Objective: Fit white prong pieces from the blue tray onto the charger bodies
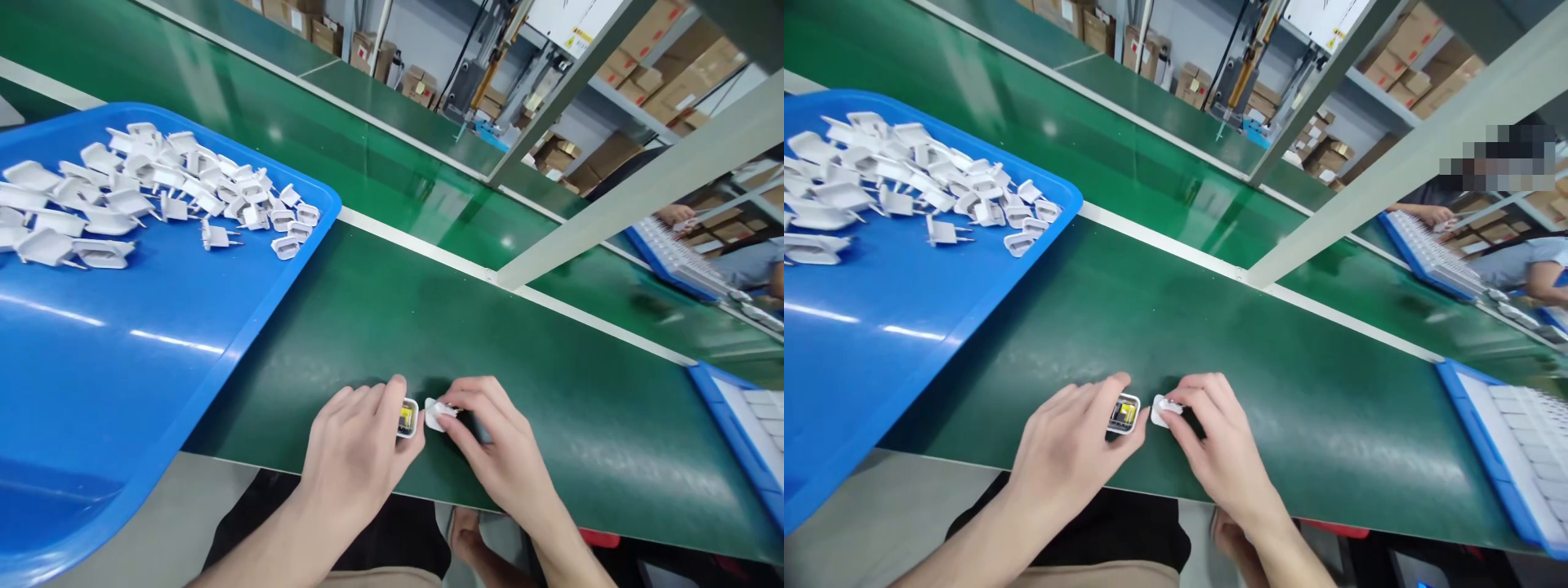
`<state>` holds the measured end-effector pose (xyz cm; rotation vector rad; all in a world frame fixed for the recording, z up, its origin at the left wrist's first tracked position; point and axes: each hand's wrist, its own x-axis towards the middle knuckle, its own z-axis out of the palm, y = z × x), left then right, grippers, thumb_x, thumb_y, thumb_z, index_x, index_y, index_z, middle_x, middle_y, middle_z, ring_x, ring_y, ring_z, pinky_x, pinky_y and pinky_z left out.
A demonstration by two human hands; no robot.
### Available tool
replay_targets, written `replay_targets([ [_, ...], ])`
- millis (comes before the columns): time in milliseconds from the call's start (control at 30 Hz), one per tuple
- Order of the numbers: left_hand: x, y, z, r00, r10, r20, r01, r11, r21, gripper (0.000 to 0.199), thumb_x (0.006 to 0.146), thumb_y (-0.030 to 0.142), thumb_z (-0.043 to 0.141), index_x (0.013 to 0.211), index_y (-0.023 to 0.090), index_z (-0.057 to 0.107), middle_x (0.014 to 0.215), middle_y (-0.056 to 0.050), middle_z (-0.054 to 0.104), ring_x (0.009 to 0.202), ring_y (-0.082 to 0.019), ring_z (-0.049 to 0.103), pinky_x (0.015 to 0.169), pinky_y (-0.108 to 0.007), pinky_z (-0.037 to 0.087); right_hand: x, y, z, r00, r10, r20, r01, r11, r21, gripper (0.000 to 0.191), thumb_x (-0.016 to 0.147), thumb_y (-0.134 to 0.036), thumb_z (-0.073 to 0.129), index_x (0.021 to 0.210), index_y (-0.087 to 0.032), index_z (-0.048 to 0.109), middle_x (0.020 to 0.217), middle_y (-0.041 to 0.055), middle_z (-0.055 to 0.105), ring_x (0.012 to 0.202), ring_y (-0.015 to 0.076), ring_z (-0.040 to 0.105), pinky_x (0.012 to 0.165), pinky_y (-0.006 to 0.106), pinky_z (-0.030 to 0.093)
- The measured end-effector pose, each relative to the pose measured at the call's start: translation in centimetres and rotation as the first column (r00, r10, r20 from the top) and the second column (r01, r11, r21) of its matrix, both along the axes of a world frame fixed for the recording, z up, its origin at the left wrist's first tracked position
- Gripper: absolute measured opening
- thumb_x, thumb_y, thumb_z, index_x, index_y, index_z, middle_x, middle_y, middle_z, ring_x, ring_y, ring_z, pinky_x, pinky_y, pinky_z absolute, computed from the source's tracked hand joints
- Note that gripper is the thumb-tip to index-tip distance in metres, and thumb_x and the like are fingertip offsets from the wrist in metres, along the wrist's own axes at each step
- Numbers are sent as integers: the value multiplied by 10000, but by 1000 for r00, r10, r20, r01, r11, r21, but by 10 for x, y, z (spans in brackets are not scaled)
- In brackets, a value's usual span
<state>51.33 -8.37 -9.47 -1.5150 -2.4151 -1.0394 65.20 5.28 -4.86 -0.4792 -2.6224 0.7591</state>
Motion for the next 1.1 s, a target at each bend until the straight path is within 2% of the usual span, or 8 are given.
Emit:
replay_targets([
  [100, -2, -2, 0, 998, -51, 23, 52, 998, -40, 266, 930, 399, 709, 1070, 206, 592, 837, -20, 736, 664, -219, 648, 644, -358, 450, 0, -4, 4, 994, -71, -83, 57, 985, -161, 64, 1036, -195, 609, 1042, -254, 632, 991, 33, 632, 833, 169, 637, 713, 286, 539],
  [200, -8, -7, 2, 984, -123, 133, 131, 990, -53, 316, 885, 399, 763, 1070, 224, 576, 898, -6, 747, 725, -225, 673, 679, -354, 470, -3, -11, 10, 992, -59, -115, 34, 977, -210, 76, 1039, -196, 608, 1059, -262, 640, 988, 21, 627, 825, 154, 635, 707, 267, 536],
  [367, -16, -12, 6, 938, -196, 287, 214, 976, -32, 156, 913, 245, 683, 1027, 247, 577, 863, 43, 706, 726, -194, 649, 683, -328, 465, -20, -18, 12, 995, 83, -51, -87, 991, -97, 119, 1017, -153, 632, 1086, -249, 644, 1027, 28, 630, 869, 151, 642, 751, 247, 558],
  [500, -16, -12, 6, 930, -187, 317, 208, 978, -33, 151, 912, 239, 722, 961, 245, 580, 795, 68, 659, 691, -181, 610, 650, -320, 435, -28, -19, 13, 995, 97, 28, -97, 995, -20, 92, 1032, -177, 596, 1057, -243, 655, 1021, 45, 623, 856, 172, 652, 764, 287, 585],
  [800, -14, -11, -2, 935, -221, 278, 219, 975, 40, 79, 974, 274, 653, 978, 226, 591, 819, 41, 650, 681, -183, 571, 651, -324, 398, -30, -17, 16, 987, 157, 13, -156, 986, -56, 111, 1024, -138, 609, 1080, -227, 644, 1020, 53, 628, 893, 188, 628, 778, 307, 553],
  [967, -14, -10, -3, 939, -226, 259, 214, 974, 74, 104, 996, 297, 632, 942, 217, 593, 799, 32, 648, 668, -183, 565, 658, -324, 396, -32, -15, 18, 984, 171, 51, -171, 985, -7, 124, 1014, -108, 609, 1065, -216, 639, 1015, 63, 616, 876, 196, 588, 761, 323, 522],
  [1100, -16, -8, -2, 940, -228, 256, 213, 973, 85, 132, 989, 308, 647, 910, 215, 596, 771, 33, 639, 654, -185, 563, 635, -325, 397, -30, -17, 12, 985, 161, 64, -165, 985, 59, 149, 1006, -75, 592, 1059, -212, 621, 996, 59, 573, 875, 191, 545, 741, 315, 497],
])
